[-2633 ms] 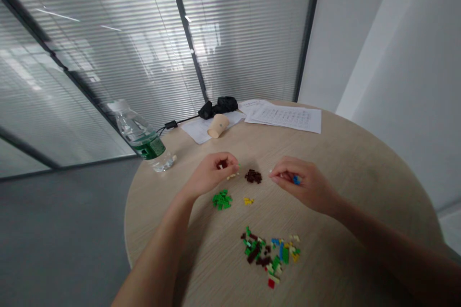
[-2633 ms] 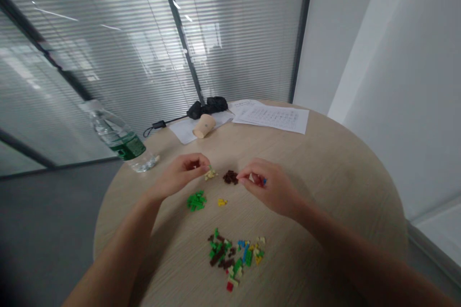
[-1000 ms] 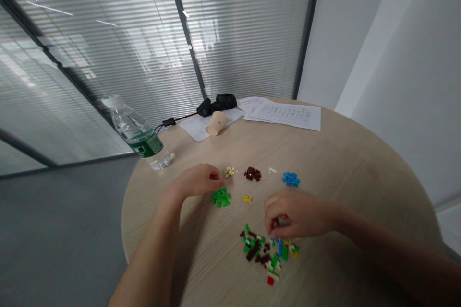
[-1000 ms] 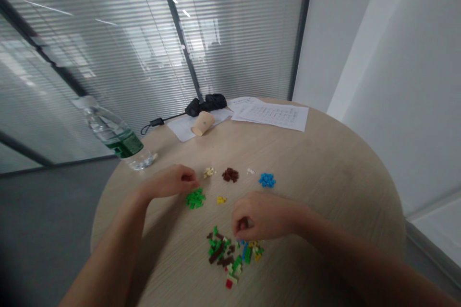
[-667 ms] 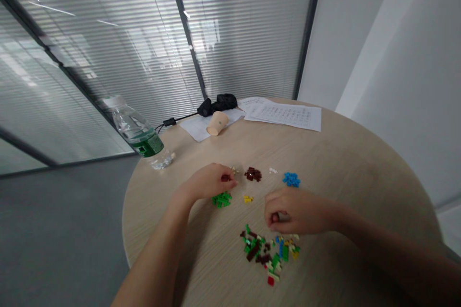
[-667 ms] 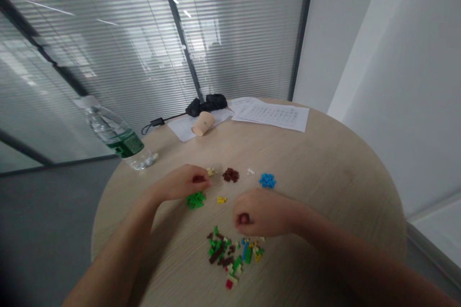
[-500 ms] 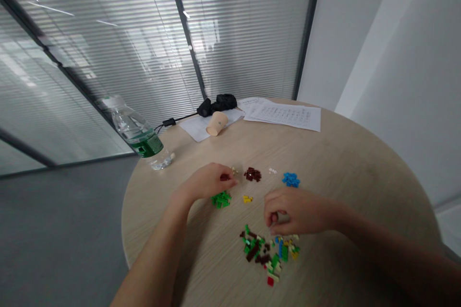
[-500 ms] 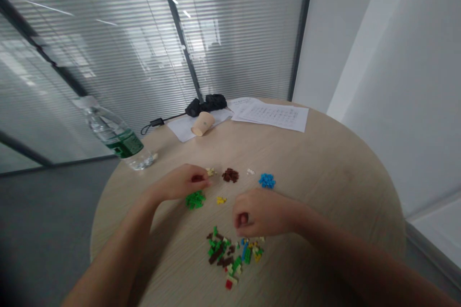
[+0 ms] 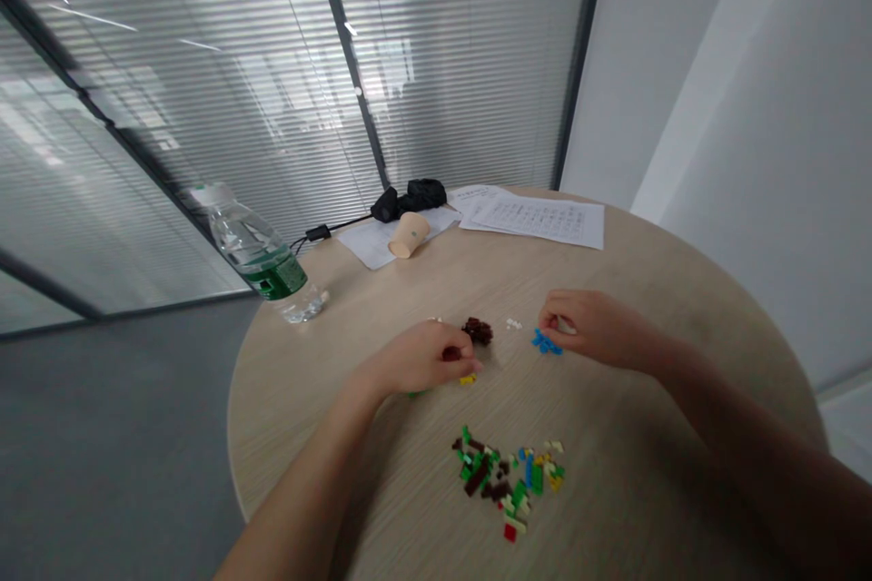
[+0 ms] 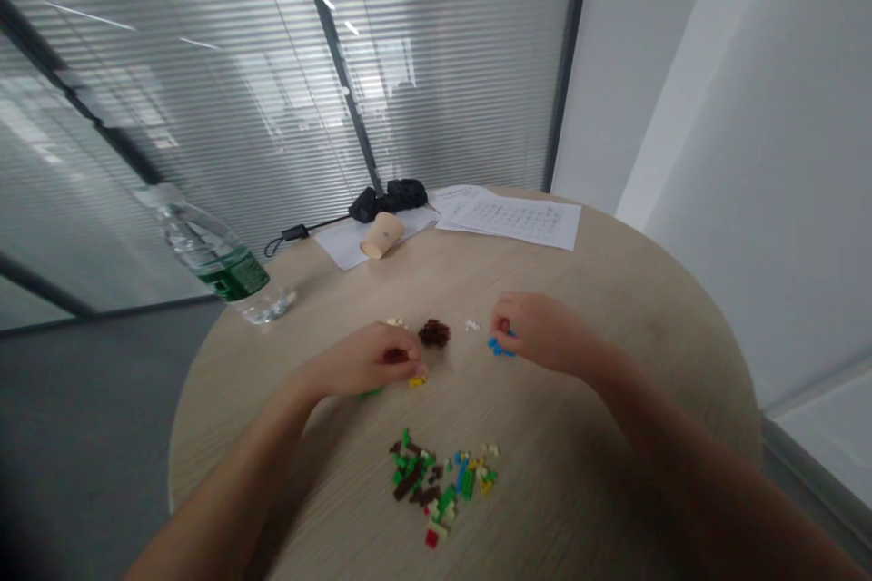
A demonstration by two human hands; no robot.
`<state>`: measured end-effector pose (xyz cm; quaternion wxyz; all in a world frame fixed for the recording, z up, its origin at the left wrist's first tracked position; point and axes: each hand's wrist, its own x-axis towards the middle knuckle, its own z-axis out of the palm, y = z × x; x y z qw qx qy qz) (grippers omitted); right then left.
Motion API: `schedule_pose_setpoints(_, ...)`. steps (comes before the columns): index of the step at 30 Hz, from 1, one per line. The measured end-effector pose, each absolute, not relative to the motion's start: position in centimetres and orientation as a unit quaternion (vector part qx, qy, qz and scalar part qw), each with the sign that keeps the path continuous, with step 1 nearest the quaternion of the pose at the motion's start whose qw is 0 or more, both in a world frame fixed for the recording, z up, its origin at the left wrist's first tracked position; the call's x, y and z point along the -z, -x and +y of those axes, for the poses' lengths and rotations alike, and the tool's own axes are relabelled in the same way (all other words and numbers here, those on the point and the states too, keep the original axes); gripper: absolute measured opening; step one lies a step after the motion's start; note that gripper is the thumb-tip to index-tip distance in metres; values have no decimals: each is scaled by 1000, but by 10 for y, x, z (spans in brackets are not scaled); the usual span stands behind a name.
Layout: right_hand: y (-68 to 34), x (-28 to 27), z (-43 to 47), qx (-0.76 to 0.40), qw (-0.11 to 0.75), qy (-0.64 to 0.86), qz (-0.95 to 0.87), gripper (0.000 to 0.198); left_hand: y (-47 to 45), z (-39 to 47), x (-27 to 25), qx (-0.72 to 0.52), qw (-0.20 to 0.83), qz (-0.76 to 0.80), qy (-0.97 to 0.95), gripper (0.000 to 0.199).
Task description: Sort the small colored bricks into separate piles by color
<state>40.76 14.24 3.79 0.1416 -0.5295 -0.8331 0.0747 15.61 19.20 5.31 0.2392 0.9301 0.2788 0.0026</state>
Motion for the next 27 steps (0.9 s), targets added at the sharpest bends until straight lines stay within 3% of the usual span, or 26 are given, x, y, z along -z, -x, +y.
schedule_pose_setpoints(8, -416, -31, 147, -67, 109, 567, -814, 16, -161, 184, -55, -5, 264, 246, -933, 13)
schedule_pose_setpoints(13, -409, -38, 142, -78, 165, 524, -832, 16, -171, 176, -50, 12, 279, 190, -941, 10)
schedule_pose_setpoints(16, -393, -42, 131, -157, 195, 426, -870, 14, -172, 176, -49, 14, 248, 191, -950, 9)
schedule_pose_setpoints(21, -360, -36, 110, -269, 136, 285, -910, 9, -166, 183, -51, -10, 160, 242, -957, 14)
schedule_pose_setpoints(27, -351, -26, 108, -246, 95, 340, -903, 6, -163, 185, -51, -3, 147, 267, -952, 16)
